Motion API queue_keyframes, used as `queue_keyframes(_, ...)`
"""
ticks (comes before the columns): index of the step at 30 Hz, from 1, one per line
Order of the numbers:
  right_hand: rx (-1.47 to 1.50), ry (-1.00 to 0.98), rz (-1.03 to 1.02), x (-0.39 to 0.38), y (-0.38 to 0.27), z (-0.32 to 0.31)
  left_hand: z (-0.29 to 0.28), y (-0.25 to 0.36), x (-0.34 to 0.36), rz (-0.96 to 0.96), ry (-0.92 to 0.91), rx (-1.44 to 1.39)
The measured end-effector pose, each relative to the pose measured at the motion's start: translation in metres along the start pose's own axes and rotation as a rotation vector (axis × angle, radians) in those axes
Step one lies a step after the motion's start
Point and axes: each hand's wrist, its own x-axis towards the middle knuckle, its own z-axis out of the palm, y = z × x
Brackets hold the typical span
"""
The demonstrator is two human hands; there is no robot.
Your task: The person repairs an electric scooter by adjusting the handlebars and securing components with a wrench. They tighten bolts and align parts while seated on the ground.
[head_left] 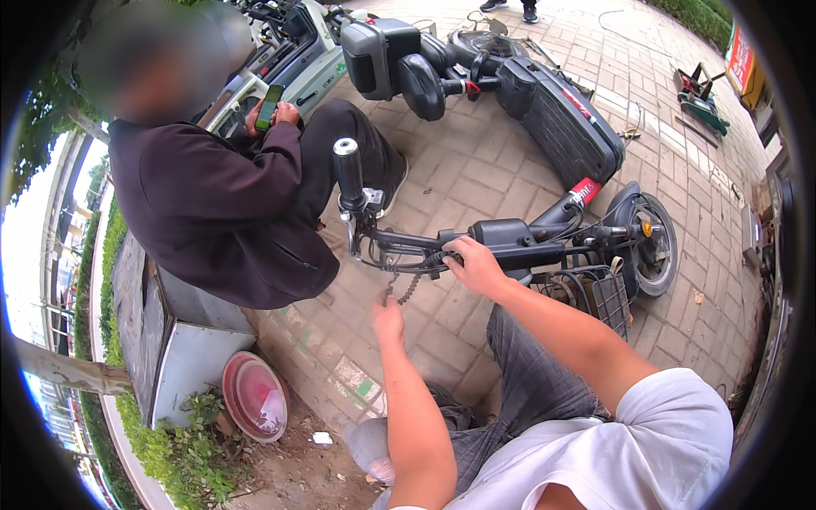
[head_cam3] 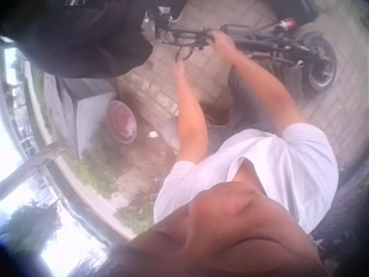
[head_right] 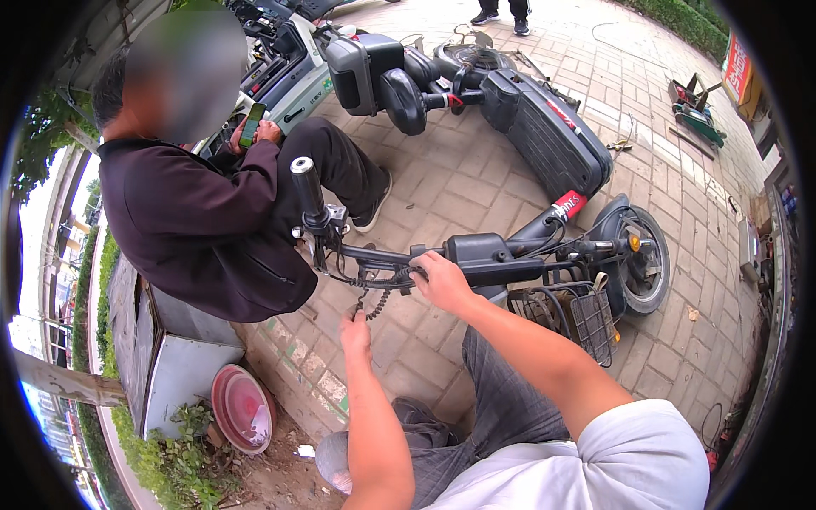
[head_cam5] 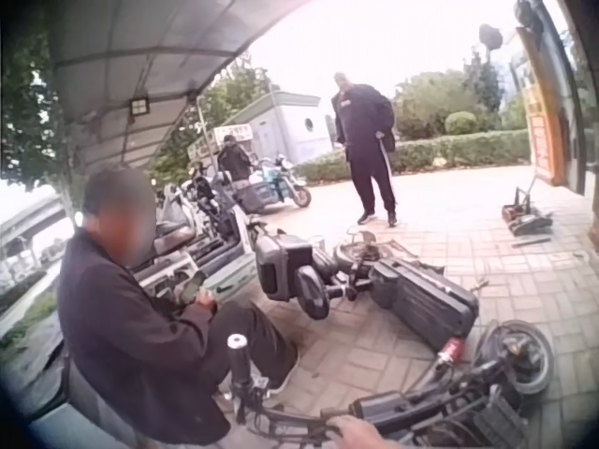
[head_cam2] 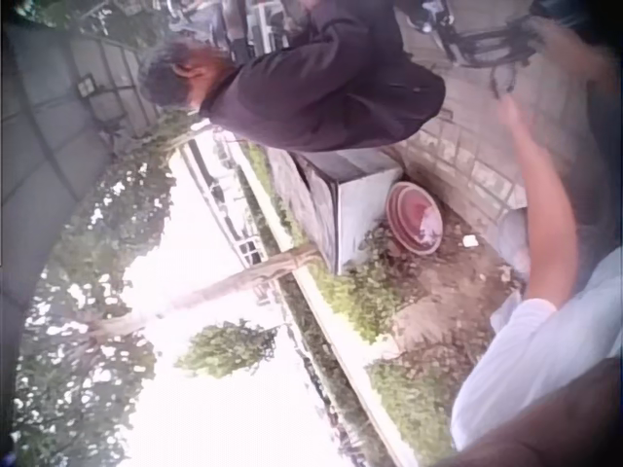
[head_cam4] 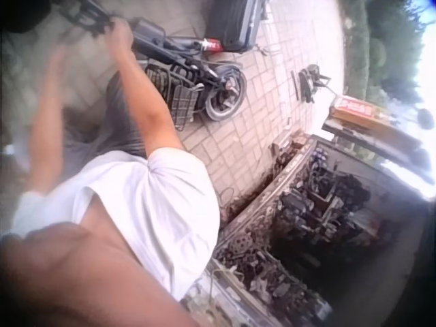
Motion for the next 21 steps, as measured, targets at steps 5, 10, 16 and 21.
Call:
queue_keyframes(5,0.14,-0.067,-0.033,-0.021,-0.029,0.022,-0.047,0.048,-0.015,-0.192,-0.28,0.146)
queue_keyframes(10,0.771,-0.425,0.633,-0.011,-0.037,0.073,-0.027,0.06,-0.038,-0.301,-0.56,-0.172)
queue_keyframes(16,0.407,-0.164,0.401,-0.002,-0.01,0.048,-0.001,0.073,-0.047,-0.309,-0.502,-0.082)
queue_keyframes(21,-0.105,-0.043,0.041,0.03,-0.045,0.027,0.015,0.052,-0.018,-0.361,-0.335,-0.522)
